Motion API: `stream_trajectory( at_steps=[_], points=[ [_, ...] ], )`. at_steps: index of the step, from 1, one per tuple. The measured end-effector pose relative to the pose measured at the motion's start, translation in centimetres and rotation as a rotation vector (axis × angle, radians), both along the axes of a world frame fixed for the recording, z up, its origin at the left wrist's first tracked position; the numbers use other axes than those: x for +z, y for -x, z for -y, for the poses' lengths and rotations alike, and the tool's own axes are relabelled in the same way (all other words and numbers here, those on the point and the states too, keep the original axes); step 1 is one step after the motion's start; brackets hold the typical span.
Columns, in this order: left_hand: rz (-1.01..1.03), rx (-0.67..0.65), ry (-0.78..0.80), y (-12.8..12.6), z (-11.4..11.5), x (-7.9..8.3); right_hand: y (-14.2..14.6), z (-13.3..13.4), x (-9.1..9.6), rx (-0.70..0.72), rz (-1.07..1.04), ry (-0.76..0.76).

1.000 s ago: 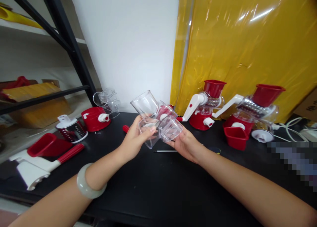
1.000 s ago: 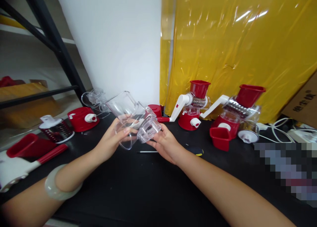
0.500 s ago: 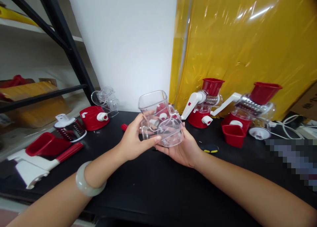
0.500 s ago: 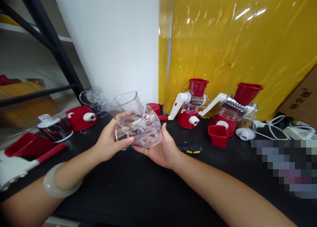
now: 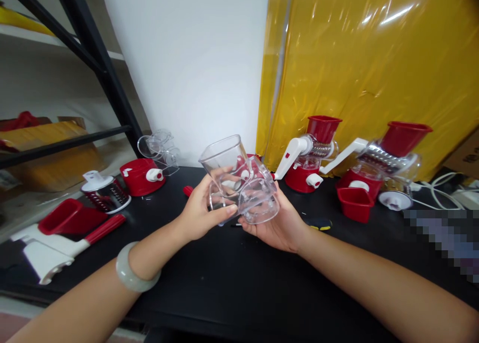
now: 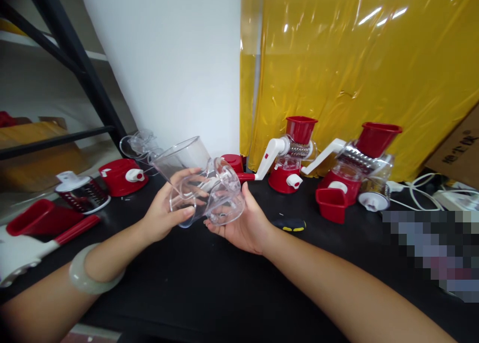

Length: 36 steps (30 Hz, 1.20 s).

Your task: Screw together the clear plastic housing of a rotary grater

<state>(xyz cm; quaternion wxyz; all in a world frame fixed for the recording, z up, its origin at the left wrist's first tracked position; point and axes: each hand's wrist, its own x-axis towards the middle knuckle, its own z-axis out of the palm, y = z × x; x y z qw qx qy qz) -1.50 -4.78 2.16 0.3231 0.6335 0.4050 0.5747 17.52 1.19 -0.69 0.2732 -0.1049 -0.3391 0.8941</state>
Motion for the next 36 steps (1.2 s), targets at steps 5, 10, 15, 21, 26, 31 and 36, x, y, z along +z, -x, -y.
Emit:
stream_trajectory(
  at_steps=[5,10,15,21,26,31,36],
  points=[
    [-0.018,-0.083,-0.054,0.5,-0.2,-0.4,0.0,0.2,0.3,0.000,-0.008,0.029],
    [-0.021,-0.155,-0.123,1.1,-0.5,-0.8,-0.2,0.4,0.9,0.040,0.012,0.025],
    [-0.021,-0.191,-0.142,1.3,-0.3,-0.5,-0.2,0.8,1.4,0.030,0.010,0.054],
    [-0.013,-0.179,-0.194,1.5,-0.1,-0.7,-0.3,1.2,1.5,0.045,-0.031,0.093],
    [-0.054,-0.168,-0.187,1.6,0.3,-0.8,-0.5,1.5,1.7,0.056,-0.033,0.041],
    [-0.077,-0.159,-0.133,1.6,0.5,-0.9,-0.5,1.6,2.0,0.046,-0.044,0.009],
    [-0.209,-0.222,-0.288,1.7,-0.4,-0.9,-0.4,1.2,1.7,0.057,-0.060,0.040]
  ],
)
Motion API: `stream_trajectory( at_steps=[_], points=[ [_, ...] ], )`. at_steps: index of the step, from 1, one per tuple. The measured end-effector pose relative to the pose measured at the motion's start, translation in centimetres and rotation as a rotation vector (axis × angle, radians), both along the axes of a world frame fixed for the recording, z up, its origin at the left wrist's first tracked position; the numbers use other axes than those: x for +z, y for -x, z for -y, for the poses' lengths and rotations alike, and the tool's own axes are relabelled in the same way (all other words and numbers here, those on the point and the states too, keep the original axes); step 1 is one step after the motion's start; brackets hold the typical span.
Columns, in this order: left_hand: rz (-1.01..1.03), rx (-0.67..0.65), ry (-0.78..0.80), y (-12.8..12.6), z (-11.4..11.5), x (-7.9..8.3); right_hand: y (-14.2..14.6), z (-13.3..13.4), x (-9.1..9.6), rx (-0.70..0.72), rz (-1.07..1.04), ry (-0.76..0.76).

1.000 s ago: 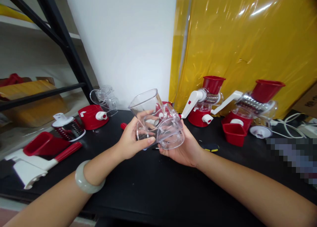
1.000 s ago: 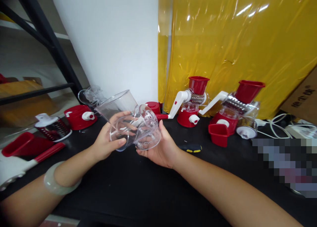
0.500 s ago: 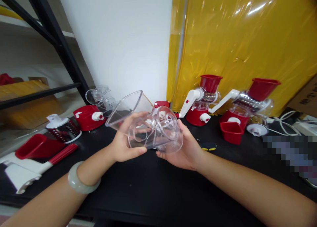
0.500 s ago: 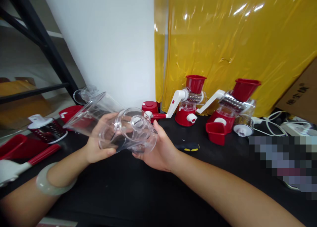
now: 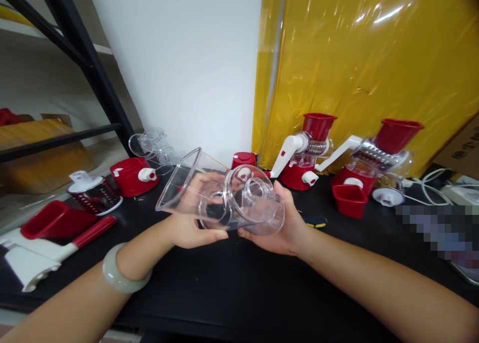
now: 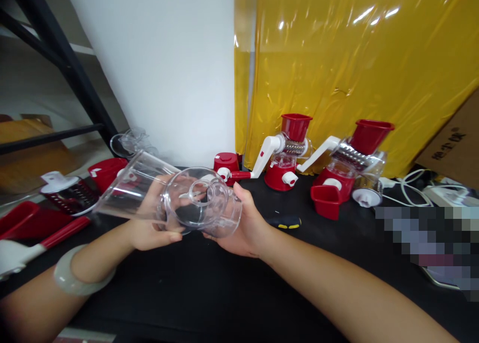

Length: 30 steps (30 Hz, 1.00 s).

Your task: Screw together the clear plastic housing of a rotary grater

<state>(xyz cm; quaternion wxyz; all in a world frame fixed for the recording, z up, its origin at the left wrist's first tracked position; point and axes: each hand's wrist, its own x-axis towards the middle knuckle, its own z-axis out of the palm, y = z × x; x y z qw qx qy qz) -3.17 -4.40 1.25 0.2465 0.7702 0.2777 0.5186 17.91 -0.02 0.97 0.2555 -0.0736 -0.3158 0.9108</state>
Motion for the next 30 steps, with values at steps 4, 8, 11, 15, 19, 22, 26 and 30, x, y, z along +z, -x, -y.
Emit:
stream_trajectory(
  at_steps=[4,8,11,15,19,22,26,30],
  points=[
    [-0.088,0.002,-0.097,0.2,-0.6,-0.1,-0.1,-0.6,-0.5,0.010,-0.002,0.008],
    [-0.089,0.036,-0.073,0.3,-0.4,0.0,0.0,-0.8,-0.7,-0.011,-0.014,0.016],
    [-0.085,0.050,-0.061,0.1,-0.2,0.0,0.2,-0.7,-0.8,-0.012,-0.024,0.005],
    [0.049,-0.038,0.031,-0.2,-0.4,-0.3,0.3,-0.6,-0.7,-0.014,-0.034,-0.035],
    [0.198,-0.109,0.143,-0.1,-0.6,-0.7,-0.2,-1.1,-0.3,-0.001,-0.060,-0.147],
    [0.227,-0.093,0.181,-0.1,-0.6,-0.6,-0.7,-1.7,0.2,0.005,-0.050,-0.280],
    [0.231,-0.141,0.180,-0.2,-0.5,-0.5,-1.0,-2.4,0.8,-0.014,-0.019,-0.409],
    [0.221,-0.172,0.174,-0.3,-0.6,-0.8,-1.1,-2.6,1.1,-0.044,0.045,-0.475]
  ],
)
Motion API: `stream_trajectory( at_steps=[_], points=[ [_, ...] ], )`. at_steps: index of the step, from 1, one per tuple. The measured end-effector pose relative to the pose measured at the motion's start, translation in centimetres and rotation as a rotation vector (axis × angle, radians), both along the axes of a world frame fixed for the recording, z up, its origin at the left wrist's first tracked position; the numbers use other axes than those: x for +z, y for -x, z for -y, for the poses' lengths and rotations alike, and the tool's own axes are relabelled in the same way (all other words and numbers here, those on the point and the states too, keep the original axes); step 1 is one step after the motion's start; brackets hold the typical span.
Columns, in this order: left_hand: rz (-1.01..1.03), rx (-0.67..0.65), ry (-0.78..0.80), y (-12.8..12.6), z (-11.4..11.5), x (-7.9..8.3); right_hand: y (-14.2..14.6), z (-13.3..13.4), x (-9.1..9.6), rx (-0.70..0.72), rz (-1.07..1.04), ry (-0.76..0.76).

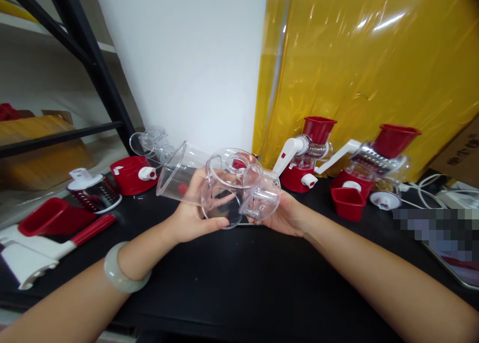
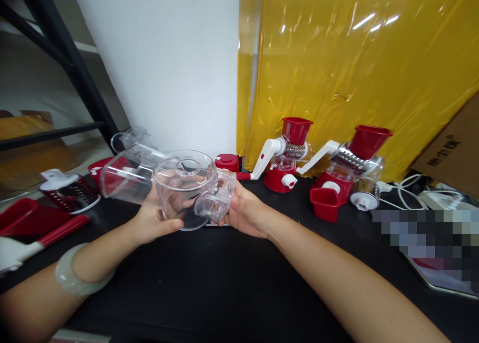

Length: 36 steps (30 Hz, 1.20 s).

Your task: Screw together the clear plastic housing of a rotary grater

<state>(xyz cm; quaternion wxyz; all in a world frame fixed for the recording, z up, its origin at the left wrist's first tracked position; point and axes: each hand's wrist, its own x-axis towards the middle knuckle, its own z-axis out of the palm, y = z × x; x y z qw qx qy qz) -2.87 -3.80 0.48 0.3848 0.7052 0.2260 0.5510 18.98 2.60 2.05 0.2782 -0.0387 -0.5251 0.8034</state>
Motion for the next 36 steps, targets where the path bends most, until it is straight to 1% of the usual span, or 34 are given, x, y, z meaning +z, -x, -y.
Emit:
stream_trajectory(
  at_steps=[4,9,12,17,19,24,27,29,33,36],
  points=[
    [0.035,0.007,0.025,-0.1,-0.1,-0.5,0.2,-0.1,-0.4,-0.054,-0.010,-0.039],
    [0.138,0.026,0.142,-0.7,-0.3,-0.9,0.6,-0.2,-1.0,-0.129,0.002,-0.047],
    [0.192,0.076,0.226,-1.0,-0.2,-0.5,0.3,-0.5,-0.7,-0.141,0.041,-0.081],
    [0.269,0.121,0.355,-1.7,0.5,0.5,-0.7,-1.7,-0.4,-0.110,0.126,-0.204],
    [0.307,0.122,0.430,-1.9,0.7,0.7,-0.8,-2.1,-0.6,-0.159,0.186,-0.279],
    [0.395,0.095,0.576,-2.1,0.7,0.5,-0.7,-2.2,-0.7,-0.350,0.346,-0.442],
    [0.419,0.086,0.601,-2.0,0.6,0.4,-0.8,-2.0,-0.4,-0.426,0.363,-0.523],
    [0.425,0.072,0.590,-2.0,0.6,0.5,-0.8,-1.8,-0.2,-0.450,0.364,-0.547],
    [0.418,0.025,0.551,-1.8,0.5,0.6,-0.8,-1.7,-0.1,-0.446,0.318,-0.483],
    [0.424,0.003,0.551,-1.8,0.5,0.6,-0.5,-1.6,-0.4,-0.455,0.275,-0.441]
  ],
)
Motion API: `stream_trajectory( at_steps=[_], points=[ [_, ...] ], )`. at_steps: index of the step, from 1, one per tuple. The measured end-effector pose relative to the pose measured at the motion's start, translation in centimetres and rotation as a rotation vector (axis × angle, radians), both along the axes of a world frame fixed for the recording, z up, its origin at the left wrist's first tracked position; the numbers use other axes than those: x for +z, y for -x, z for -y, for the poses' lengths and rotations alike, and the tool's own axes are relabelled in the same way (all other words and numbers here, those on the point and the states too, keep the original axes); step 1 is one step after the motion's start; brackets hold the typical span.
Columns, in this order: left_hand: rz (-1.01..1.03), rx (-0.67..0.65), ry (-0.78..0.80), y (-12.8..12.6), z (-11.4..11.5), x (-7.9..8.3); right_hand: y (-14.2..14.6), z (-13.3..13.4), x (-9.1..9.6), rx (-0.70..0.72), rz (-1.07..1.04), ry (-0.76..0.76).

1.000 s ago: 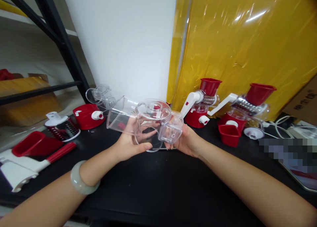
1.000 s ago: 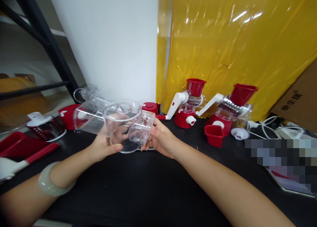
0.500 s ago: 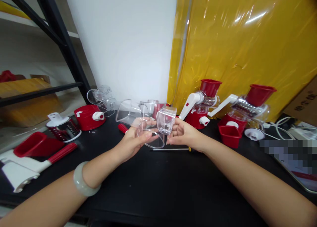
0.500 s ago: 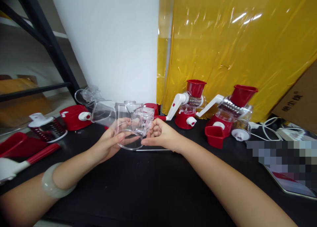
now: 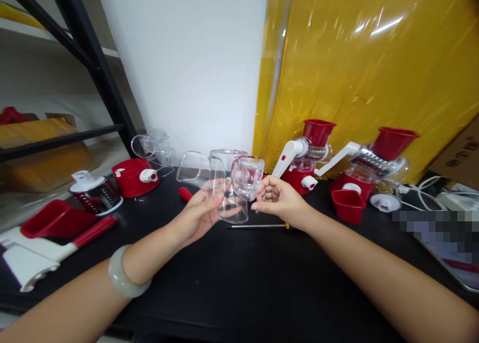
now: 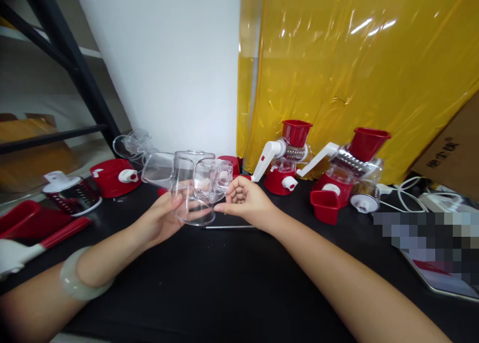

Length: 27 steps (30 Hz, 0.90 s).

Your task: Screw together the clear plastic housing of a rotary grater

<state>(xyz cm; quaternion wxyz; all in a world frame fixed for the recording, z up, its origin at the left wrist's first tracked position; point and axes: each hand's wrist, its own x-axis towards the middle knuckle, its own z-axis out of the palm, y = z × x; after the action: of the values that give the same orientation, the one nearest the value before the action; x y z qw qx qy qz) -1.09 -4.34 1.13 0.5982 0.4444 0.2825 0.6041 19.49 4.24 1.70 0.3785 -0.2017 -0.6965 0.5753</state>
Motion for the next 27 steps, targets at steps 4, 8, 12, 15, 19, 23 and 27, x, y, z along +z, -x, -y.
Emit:
stream_trajectory(
  at_steps=[4,8,12,15,19,23,27],
  points=[
    [0.029,-0.010,0.022,0.1,0.1,0.1,0.3,0.1,-0.3,-0.056,-0.021,-0.049],
    [0.013,-0.057,0.061,0.2,0.0,0.1,-0.2,-0.1,-0.1,-0.171,0.030,-0.241],
    [0.013,-0.115,0.070,0.0,-0.1,0.0,-1.1,-0.4,0.4,-0.372,0.000,-0.531],
    [-0.072,-0.005,0.061,0.0,0.0,0.1,-1.1,-0.2,0.3,-0.367,-0.122,-0.614],
    [-0.375,0.501,-0.284,0.6,0.3,0.3,0.3,0.7,-0.9,-0.189,-0.328,-0.095],
    [-0.735,0.648,-0.340,0.6,0.3,0.8,2.0,1.9,-2.1,0.087,-0.384,0.626],
    [-0.687,0.571,-0.245,0.2,0.0,0.8,2.3,2.5,-2.1,0.186,-0.424,0.715]
  ],
)
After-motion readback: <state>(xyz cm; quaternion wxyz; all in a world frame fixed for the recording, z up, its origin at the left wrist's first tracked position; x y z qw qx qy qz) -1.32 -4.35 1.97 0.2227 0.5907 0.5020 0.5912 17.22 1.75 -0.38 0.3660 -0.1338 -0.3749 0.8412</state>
